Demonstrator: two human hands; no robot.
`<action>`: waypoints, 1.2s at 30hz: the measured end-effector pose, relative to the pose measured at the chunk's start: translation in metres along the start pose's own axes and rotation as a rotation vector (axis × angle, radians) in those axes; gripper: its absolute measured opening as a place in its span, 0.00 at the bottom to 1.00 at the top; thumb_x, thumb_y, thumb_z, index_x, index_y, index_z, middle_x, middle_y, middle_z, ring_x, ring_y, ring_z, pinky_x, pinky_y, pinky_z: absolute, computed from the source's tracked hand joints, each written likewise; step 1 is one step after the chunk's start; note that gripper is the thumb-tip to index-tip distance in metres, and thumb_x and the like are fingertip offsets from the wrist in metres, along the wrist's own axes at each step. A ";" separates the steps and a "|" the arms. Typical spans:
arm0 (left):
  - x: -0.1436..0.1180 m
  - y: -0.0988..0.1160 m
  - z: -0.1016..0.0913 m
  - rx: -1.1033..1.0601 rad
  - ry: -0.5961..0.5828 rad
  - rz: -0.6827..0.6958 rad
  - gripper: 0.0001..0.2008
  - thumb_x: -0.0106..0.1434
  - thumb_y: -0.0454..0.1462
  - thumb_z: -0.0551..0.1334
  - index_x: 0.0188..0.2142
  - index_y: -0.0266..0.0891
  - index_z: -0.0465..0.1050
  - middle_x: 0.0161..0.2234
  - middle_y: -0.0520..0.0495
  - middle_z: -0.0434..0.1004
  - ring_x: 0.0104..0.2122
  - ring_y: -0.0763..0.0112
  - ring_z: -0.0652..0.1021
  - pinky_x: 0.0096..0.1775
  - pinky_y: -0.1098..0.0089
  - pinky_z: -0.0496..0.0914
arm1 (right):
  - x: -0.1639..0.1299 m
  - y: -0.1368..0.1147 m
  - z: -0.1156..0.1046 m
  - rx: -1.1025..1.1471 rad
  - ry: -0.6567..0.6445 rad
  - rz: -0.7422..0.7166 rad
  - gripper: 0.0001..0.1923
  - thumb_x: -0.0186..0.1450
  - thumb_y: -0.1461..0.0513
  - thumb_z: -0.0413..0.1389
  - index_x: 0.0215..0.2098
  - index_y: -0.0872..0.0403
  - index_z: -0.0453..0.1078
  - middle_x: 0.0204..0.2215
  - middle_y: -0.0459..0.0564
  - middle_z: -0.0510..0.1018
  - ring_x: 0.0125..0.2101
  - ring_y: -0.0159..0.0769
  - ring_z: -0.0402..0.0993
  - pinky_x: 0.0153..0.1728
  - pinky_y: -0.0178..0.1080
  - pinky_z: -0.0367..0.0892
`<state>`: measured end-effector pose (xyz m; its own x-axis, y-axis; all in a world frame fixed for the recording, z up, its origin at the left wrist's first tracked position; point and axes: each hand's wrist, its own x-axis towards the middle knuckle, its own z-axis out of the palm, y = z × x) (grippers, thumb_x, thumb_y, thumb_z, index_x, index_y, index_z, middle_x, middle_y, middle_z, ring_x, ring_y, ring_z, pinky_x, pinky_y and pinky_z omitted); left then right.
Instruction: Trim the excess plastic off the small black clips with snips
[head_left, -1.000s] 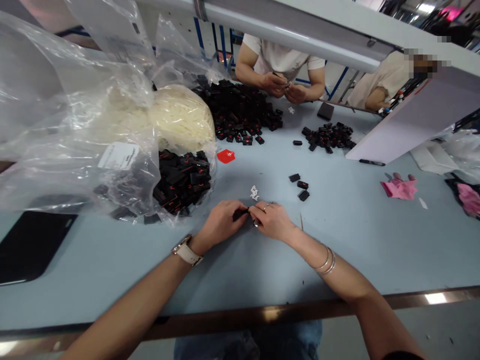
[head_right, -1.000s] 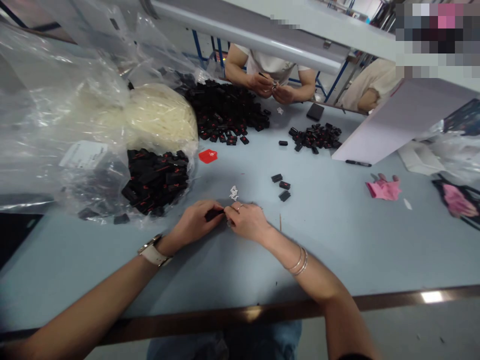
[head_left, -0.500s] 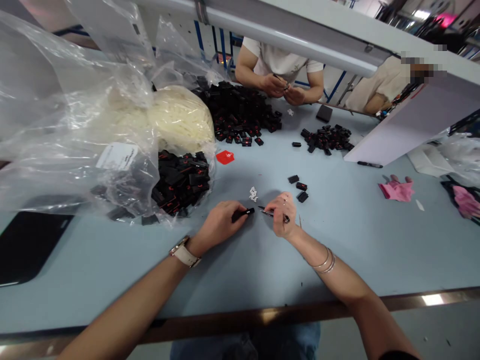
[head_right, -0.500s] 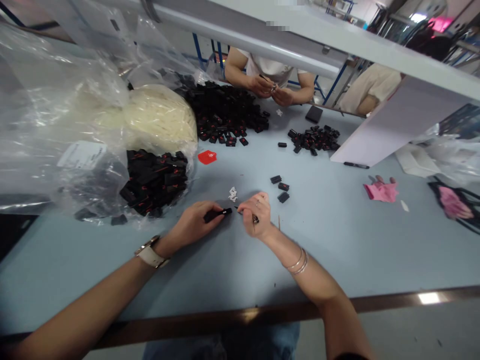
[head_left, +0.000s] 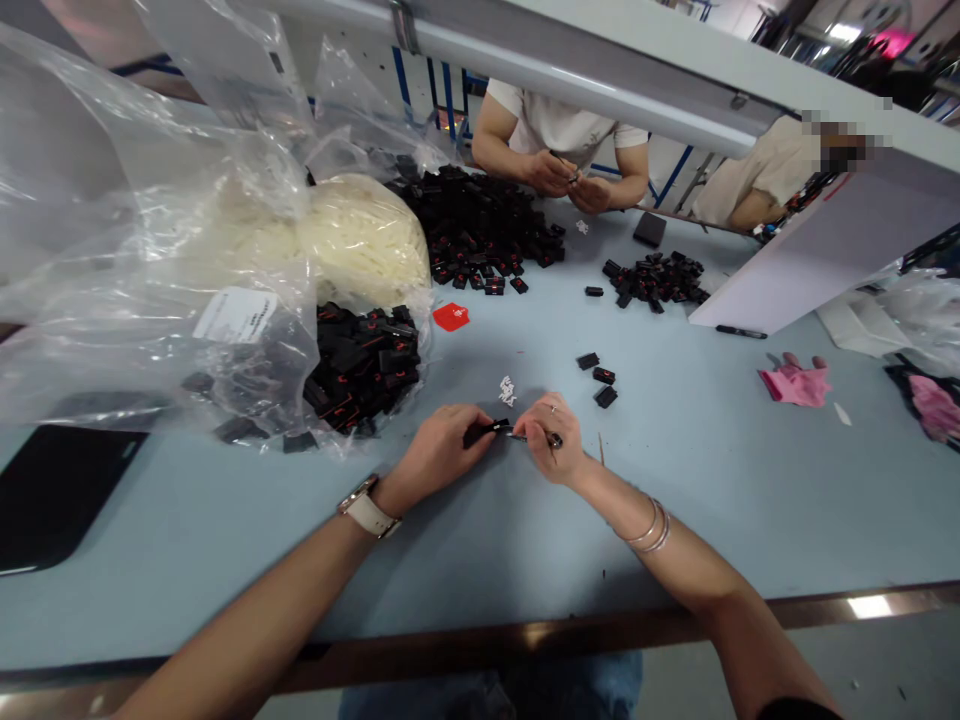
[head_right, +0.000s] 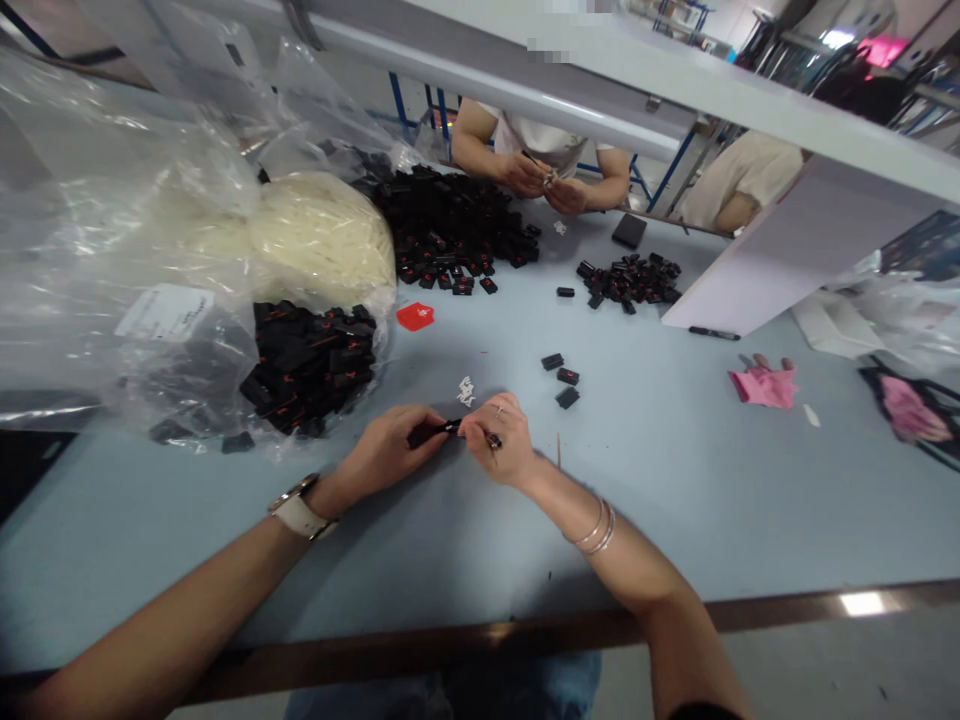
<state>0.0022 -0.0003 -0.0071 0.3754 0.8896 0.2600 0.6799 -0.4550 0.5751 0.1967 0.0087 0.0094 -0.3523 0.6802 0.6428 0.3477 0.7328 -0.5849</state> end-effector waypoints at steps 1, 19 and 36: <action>0.000 0.000 0.000 0.001 -0.002 0.002 0.04 0.61 0.38 0.60 0.33 0.40 0.70 0.28 0.50 0.76 0.28 0.69 0.74 0.33 0.68 0.68 | 0.000 0.000 0.000 0.004 0.005 -0.009 0.22 0.71 0.56 0.40 0.26 0.52 0.68 0.20 0.47 0.73 0.25 0.34 0.67 0.37 0.43 0.61; -0.001 0.000 0.001 -0.012 0.006 -0.007 0.04 0.61 0.38 0.60 0.32 0.40 0.70 0.29 0.49 0.76 0.29 0.68 0.74 0.34 0.67 0.68 | 0.001 0.000 0.003 -0.019 -0.025 0.063 0.23 0.72 0.55 0.39 0.25 0.52 0.67 0.20 0.46 0.73 0.25 0.33 0.67 0.37 0.41 0.62; 0.000 0.002 -0.003 -0.012 -0.022 -0.033 0.04 0.60 0.37 0.60 0.32 0.40 0.71 0.30 0.47 0.77 0.30 0.66 0.75 0.34 0.66 0.68 | 0.007 -0.010 0.008 -0.139 -0.087 0.329 0.19 0.71 0.58 0.43 0.24 0.52 0.65 0.19 0.45 0.70 0.24 0.31 0.67 0.30 0.35 0.60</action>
<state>0.0016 -0.0008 -0.0040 0.3671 0.9030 0.2235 0.6846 -0.4249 0.5923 0.1838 0.0068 0.0160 -0.2729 0.8822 0.3837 0.5672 0.4697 -0.6765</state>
